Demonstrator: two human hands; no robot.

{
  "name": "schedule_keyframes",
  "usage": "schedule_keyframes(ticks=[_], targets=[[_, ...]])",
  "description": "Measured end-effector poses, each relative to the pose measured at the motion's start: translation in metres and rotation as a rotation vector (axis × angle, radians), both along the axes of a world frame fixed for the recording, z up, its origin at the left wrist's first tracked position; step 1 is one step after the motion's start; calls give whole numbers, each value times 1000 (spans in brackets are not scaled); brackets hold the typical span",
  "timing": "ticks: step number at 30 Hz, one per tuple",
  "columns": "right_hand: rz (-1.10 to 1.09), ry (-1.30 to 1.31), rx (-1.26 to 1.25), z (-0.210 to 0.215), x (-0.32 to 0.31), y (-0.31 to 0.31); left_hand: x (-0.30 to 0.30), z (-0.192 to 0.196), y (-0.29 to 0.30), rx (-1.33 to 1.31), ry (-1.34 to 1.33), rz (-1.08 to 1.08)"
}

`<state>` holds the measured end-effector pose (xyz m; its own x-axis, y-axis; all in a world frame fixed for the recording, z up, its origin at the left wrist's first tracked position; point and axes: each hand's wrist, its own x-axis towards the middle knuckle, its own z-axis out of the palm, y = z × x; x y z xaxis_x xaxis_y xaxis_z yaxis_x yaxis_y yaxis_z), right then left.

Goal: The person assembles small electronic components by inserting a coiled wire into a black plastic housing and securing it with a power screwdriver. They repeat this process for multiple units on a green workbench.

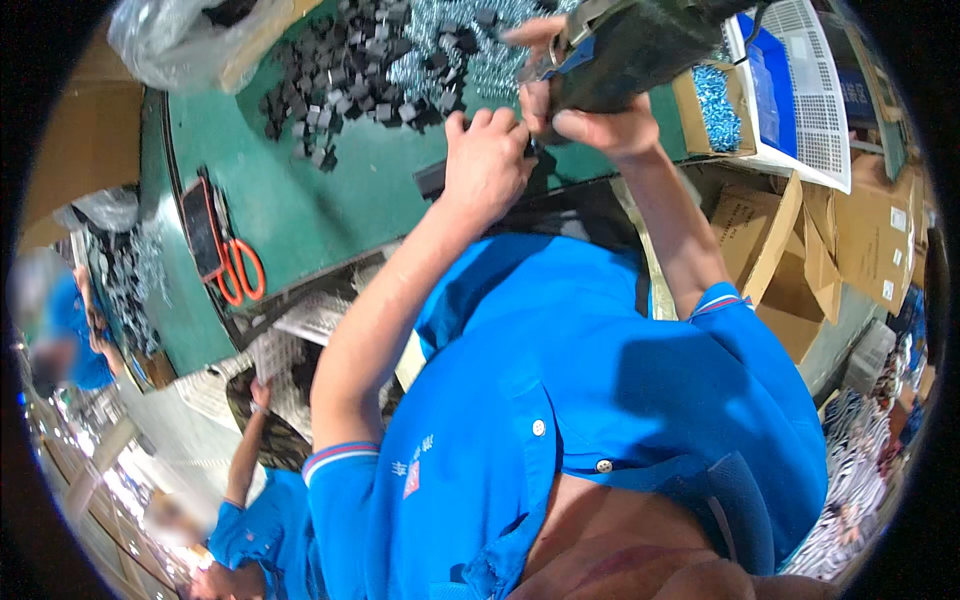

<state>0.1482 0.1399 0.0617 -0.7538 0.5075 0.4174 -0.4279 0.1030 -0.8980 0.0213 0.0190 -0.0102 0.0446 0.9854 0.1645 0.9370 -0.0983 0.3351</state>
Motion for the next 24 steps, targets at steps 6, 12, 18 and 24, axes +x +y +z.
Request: schedule_keyframes(ticks=[6,12,18,24], targets=[[-637,-320,-77,39,67,24,1,7,1,-78,-31,21],[-960,-970,252,-74,110,55,2,9,-3,-59,-54,24],[-992,-1312,557,-51,85,27,3,8,1,-24,-86,18],[-1068,-1219,489,7,127,50,-6,7,-9,128,-225,92]])
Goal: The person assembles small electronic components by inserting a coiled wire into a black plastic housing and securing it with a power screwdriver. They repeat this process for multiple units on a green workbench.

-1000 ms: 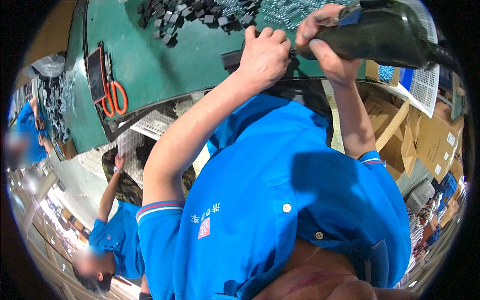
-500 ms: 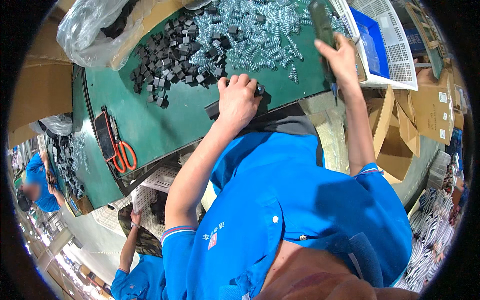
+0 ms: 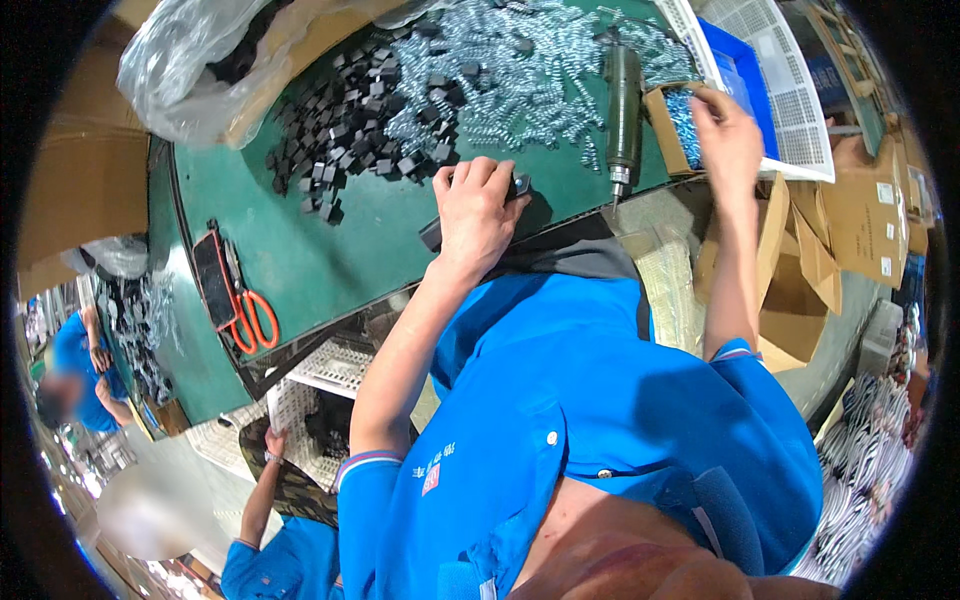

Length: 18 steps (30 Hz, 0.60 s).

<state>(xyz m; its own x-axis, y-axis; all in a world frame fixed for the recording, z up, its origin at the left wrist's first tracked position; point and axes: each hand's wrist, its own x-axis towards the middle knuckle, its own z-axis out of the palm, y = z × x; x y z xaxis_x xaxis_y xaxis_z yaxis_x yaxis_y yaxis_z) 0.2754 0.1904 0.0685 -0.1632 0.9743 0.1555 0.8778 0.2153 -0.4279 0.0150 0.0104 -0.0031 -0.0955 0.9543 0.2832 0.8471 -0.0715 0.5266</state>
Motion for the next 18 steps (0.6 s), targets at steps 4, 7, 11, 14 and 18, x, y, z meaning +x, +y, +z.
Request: schedule_keyframes(ticks=[4,7,11,14,18], targets=[[111,-414,-66,-68,73,59,-10,38,-25,156,-77,41],[149,-352,-147,-96,101,76,-20,42,-60,189,-99,153],[293,-329,-173,-106,115,103,-66,50,-144,162,125,583],[369,-388,-113,-101,125,110,-114,53,-238,-86,464,978],[157,-24,-374,-97,128,90,-182,21,-371,-532,774,1293]])
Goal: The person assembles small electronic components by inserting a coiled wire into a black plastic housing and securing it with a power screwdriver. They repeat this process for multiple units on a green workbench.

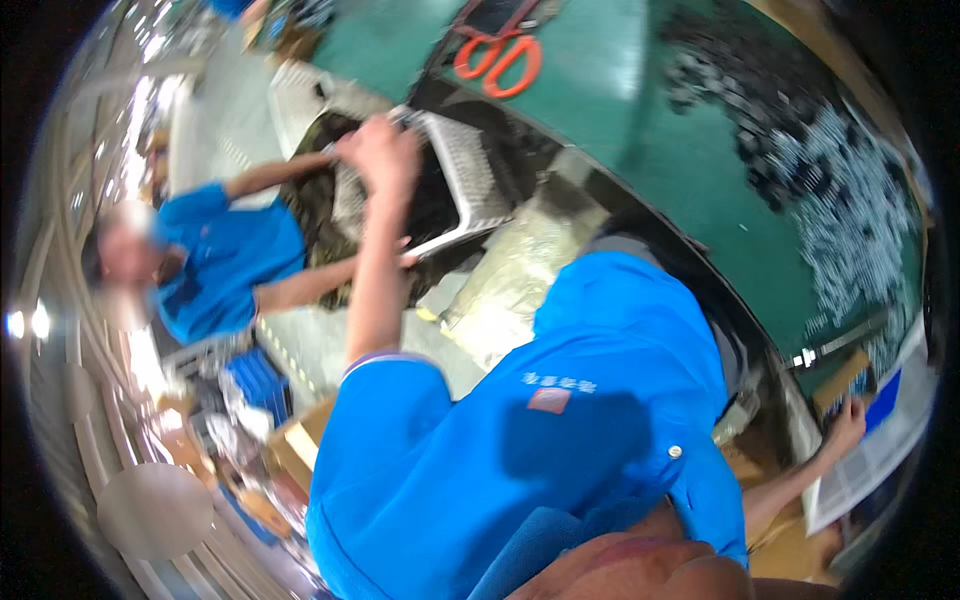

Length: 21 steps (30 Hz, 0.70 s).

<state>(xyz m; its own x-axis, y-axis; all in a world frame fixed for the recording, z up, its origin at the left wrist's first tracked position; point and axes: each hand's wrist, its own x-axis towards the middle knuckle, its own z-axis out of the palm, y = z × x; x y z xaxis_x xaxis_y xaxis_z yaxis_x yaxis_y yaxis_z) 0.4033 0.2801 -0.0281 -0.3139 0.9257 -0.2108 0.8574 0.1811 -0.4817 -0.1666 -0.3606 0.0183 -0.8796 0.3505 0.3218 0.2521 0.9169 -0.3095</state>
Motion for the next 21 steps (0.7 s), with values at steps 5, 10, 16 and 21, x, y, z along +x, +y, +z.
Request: schedule_keyframes(ticks=[5,10,16,21], targets=[[108,-65,55,38,-53,-25,14,-21,-7,315,-52,-31],[-208,122,104,36,-57,-43,54,19,209,685,-92,-682],[-343,331,108,30,-51,-52,75,2,348,819,-433,-956],[-498,701,72,27,-52,-66,118,-29,366,651,-586,-905]])
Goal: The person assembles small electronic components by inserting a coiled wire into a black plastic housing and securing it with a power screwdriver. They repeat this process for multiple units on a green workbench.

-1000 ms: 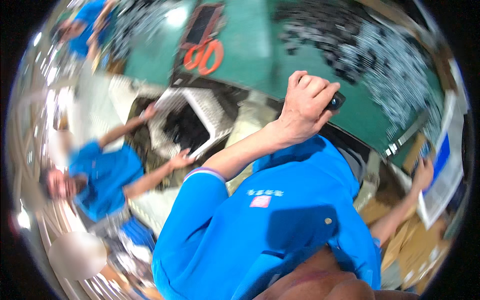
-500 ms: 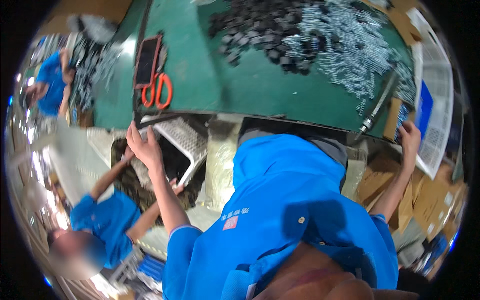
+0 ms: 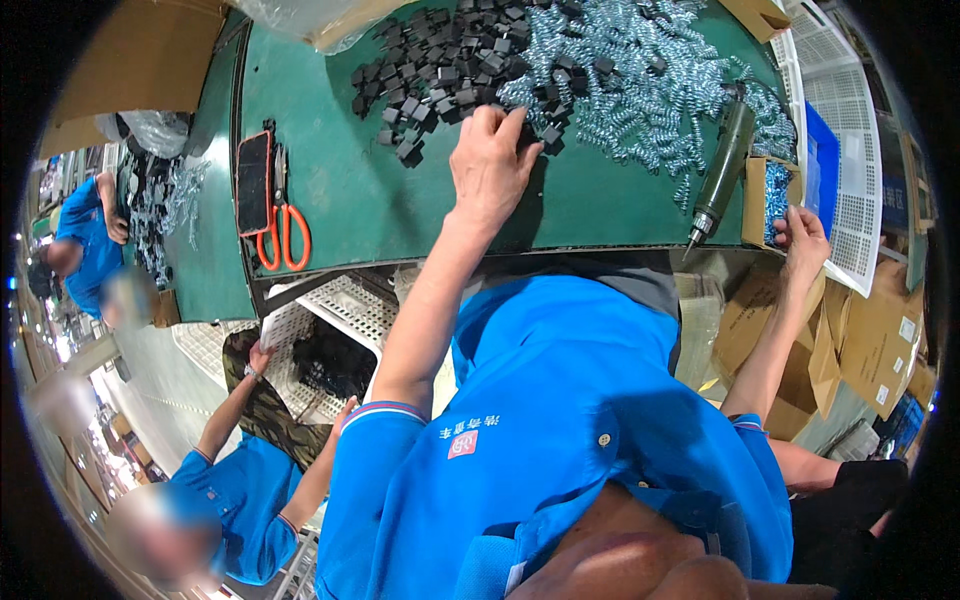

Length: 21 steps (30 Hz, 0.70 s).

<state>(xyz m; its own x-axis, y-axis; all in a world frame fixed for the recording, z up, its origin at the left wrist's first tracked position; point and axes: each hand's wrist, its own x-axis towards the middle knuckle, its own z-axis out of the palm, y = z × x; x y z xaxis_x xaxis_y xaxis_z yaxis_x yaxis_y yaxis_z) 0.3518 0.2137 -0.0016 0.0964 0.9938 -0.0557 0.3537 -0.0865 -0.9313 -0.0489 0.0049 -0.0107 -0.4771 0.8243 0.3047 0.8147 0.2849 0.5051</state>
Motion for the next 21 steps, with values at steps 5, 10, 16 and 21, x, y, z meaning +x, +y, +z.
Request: schedule_keyframes(ticks=[5,10,16,21], targets=[[10,167,15,-4,13,-3,5,-18,-3,99,17,-53],[22,85,12,4,-5,-5,11,-18,-3,102,29,-87],[163,419,-6,28,-32,-77,36,-14,-1,192,187,-5],[118,463,-408,-11,-51,-180,64,-17,-8,190,174,-292]])
